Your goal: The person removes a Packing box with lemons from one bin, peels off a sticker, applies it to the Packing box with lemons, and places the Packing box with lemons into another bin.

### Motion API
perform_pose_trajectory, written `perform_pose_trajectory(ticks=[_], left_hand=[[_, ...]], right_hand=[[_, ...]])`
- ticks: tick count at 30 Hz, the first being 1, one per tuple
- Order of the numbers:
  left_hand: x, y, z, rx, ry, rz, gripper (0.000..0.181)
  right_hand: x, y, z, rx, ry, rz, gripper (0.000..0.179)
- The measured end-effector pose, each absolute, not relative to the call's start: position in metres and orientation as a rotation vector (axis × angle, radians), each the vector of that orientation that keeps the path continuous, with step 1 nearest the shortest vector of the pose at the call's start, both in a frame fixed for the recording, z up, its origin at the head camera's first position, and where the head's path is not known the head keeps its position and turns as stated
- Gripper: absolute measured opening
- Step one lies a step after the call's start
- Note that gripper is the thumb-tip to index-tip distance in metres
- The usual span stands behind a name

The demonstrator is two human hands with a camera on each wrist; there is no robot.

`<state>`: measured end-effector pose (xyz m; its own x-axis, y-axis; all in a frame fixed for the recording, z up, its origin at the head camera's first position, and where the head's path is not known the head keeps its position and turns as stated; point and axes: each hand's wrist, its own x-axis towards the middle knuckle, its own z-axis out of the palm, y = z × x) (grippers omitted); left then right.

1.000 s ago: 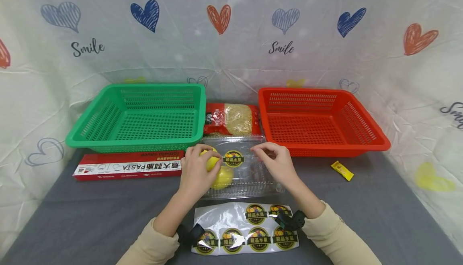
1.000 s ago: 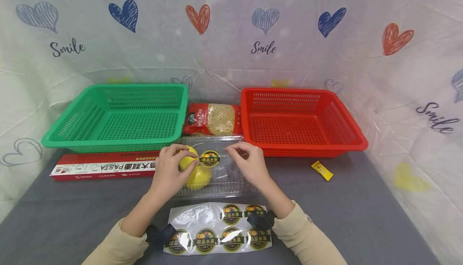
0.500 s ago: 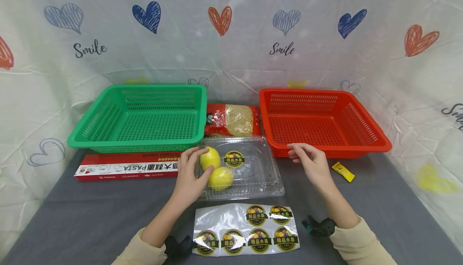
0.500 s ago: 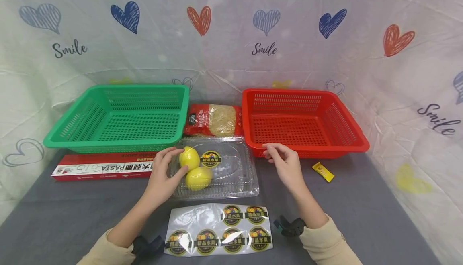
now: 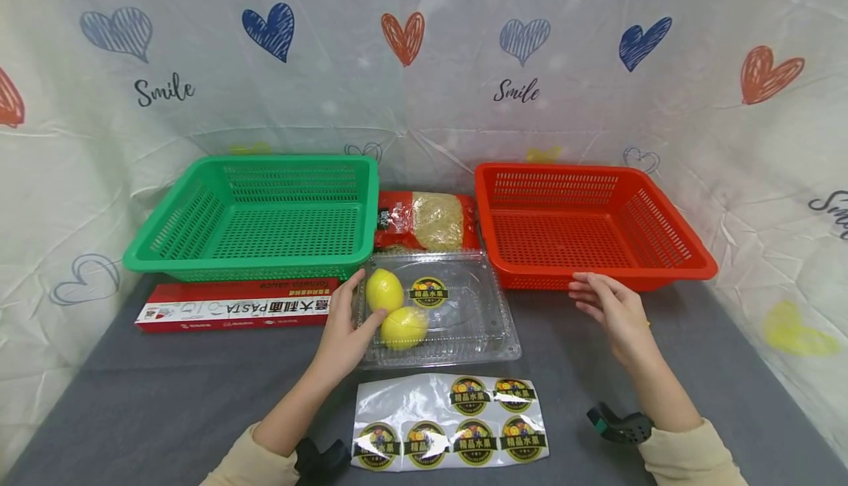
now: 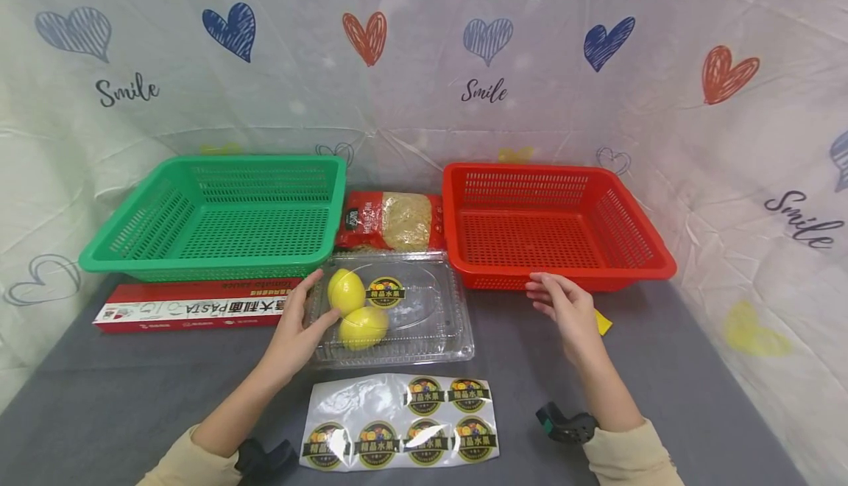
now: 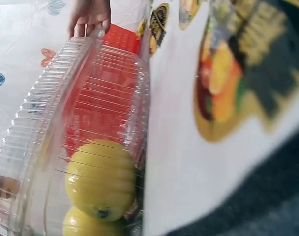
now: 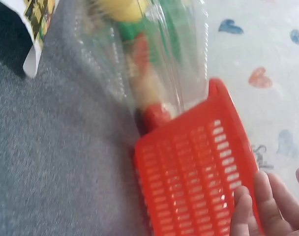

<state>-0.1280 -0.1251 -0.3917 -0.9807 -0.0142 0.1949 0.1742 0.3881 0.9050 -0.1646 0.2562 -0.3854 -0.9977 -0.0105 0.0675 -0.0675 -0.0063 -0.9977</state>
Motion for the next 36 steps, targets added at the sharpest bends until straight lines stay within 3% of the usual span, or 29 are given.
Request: perform_pose_trajectory(ticks=[17,19,22,24,26,30,36], left_hand=[[-0.131,-0.128,-0.396,0.008,-2.325,-2.075,0.068],[-0.13,-0.128,-0.396,0.015,-2.312,-2.113,0.068],[-0.129,-0.128,-0.397,-0.001,-2.304,-2.141,0.07],[-0.129,-0.127,-0.398,-0.007,-2.297,-2.152,0.07],[-0.128,-0.127,-0.399,-0.009,-2.289,-2.158,0.07],[-0.129,-0.126,-0.401,-0.008,-2.269,-2.165,0.068],[-0.129,-0.126,-0.403,-0.032,-2.238,-2.166,0.066]], right_hand=[[-0.163,0.292,-0.375,-0.024,-1.921,2.723,0.021],[-0.165,0.297,-0.373,-0.061,-1.851,2.784,0.025],[-0.169,0.303,-0.37,-0.129,-1.739,2.88,0.053],[-0.172,0.305,-0.368,-0.178,-1.668,2.938,0.061],[-0.174,0.307,-0.367,-0.209,-1.613,2.983,0.057],[-0.178,0.309,-0.369,-0.203,-1.503,3.056,0.03],[-0.181,0.309,-0.37,-0.111,-1.425,3.088,0.022]])
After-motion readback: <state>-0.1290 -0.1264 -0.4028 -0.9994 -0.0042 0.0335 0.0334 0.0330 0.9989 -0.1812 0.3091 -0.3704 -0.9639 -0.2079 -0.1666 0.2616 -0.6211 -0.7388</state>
